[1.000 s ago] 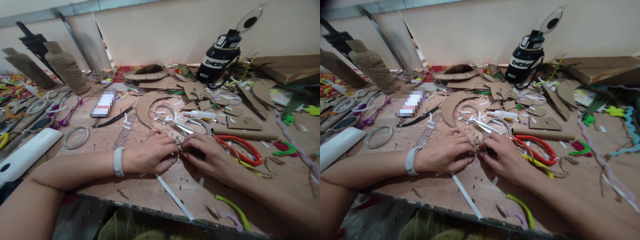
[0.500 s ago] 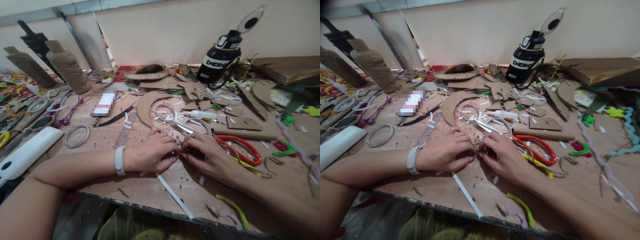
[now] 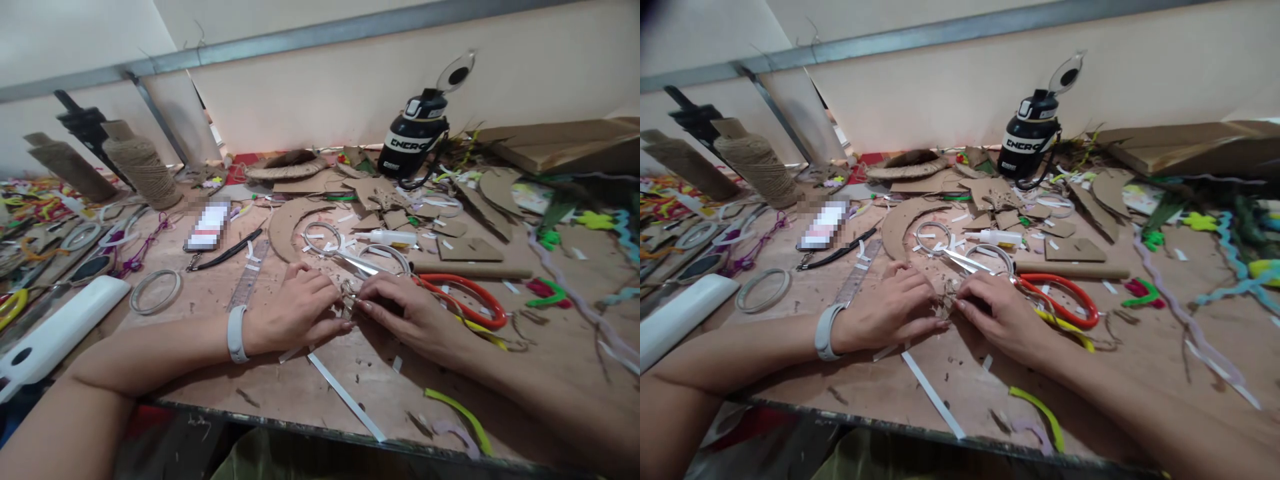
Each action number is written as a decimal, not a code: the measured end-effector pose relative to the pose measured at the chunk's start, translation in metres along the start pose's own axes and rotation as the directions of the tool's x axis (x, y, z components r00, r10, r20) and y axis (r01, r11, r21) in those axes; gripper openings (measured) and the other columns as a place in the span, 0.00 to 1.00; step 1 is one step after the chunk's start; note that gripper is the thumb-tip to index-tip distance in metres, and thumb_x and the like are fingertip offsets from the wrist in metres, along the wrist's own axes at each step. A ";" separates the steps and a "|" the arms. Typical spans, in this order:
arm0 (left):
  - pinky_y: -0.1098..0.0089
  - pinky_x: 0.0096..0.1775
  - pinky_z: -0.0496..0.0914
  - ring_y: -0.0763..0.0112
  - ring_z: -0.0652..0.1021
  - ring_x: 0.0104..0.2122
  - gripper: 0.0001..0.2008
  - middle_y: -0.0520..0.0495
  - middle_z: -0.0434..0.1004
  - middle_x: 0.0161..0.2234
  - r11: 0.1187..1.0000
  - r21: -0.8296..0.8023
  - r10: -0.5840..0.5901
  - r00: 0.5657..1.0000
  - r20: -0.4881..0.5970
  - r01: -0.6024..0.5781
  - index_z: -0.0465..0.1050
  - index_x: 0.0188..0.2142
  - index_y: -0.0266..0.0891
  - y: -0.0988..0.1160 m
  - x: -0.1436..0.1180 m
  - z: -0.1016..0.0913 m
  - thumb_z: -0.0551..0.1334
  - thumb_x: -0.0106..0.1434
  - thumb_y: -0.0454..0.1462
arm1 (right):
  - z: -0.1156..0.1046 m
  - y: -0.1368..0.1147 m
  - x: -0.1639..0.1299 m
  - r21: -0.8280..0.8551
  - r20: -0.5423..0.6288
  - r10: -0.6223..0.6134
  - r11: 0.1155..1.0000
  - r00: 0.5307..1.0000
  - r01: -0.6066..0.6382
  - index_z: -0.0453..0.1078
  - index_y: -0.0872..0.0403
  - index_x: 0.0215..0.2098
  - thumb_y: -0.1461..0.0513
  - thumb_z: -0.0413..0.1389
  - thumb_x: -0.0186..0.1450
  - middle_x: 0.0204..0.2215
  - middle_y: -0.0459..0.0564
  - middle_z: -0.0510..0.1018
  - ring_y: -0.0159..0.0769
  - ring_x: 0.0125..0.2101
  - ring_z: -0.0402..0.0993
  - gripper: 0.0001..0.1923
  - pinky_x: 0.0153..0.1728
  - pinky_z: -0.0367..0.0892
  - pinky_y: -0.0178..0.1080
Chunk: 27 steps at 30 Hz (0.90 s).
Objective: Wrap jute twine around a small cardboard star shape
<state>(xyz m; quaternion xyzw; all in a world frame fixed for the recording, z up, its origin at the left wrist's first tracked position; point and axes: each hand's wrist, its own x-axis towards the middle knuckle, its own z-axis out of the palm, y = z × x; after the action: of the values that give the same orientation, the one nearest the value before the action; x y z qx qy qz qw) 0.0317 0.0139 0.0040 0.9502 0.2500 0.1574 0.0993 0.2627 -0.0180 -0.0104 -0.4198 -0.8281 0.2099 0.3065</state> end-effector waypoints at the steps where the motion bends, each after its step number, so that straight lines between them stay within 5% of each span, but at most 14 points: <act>1: 0.57 0.50 0.58 0.61 0.75 0.43 0.16 0.46 0.78 0.39 1.000 0.010 0.005 1.000 -0.013 -0.005 0.70 0.37 0.38 0.000 0.000 0.001 0.60 0.68 0.49 | 0.000 0.000 0.000 0.001 -0.009 0.002 1.000 1.000 -0.002 0.73 0.52 0.35 0.62 0.54 0.69 0.34 0.50 0.78 0.38 0.36 0.74 0.06 0.39 0.69 0.40; 15: 0.58 0.49 0.58 0.65 0.75 0.39 0.06 0.48 0.77 0.35 1.000 -0.007 0.008 0.999 -0.051 -0.008 0.72 0.37 0.39 0.002 -0.001 0.005 0.58 0.64 0.38 | -0.004 -0.001 -0.003 0.076 -0.076 0.051 0.996 0.996 -0.045 0.74 0.52 0.33 0.60 0.55 0.69 0.37 0.52 0.76 0.38 0.37 0.73 0.08 0.38 0.70 0.41; 20: 0.59 0.50 0.59 0.62 0.74 0.46 0.12 0.43 0.77 0.46 1.000 -0.016 0.009 0.992 -0.128 -0.012 0.74 0.44 0.40 0.003 0.000 0.004 0.60 0.66 0.44 | -0.007 -0.002 0.000 0.200 -0.020 0.137 0.971 0.990 -0.130 0.74 0.52 0.31 0.56 0.55 0.68 0.35 0.51 0.77 0.39 0.38 0.74 0.11 0.41 0.72 0.42; 27: 0.59 0.53 0.60 0.62 0.73 0.50 0.11 0.43 0.75 0.50 0.997 -0.053 0.059 0.998 -0.016 -0.060 0.76 0.46 0.41 0.000 0.002 0.003 0.57 0.69 0.39 | -0.012 -0.009 0.004 0.325 0.065 0.258 0.908 0.964 -0.265 0.74 0.53 0.26 0.51 0.56 0.67 0.35 0.51 0.77 0.37 0.34 0.75 0.17 0.33 0.74 0.39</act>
<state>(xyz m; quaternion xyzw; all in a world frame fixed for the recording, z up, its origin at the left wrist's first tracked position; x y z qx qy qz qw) 0.0344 0.0139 0.0013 0.9531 0.2178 0.1736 0.1184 0.2636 -0.0188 0.0047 -0.4674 -0.7204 0.3892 0.3333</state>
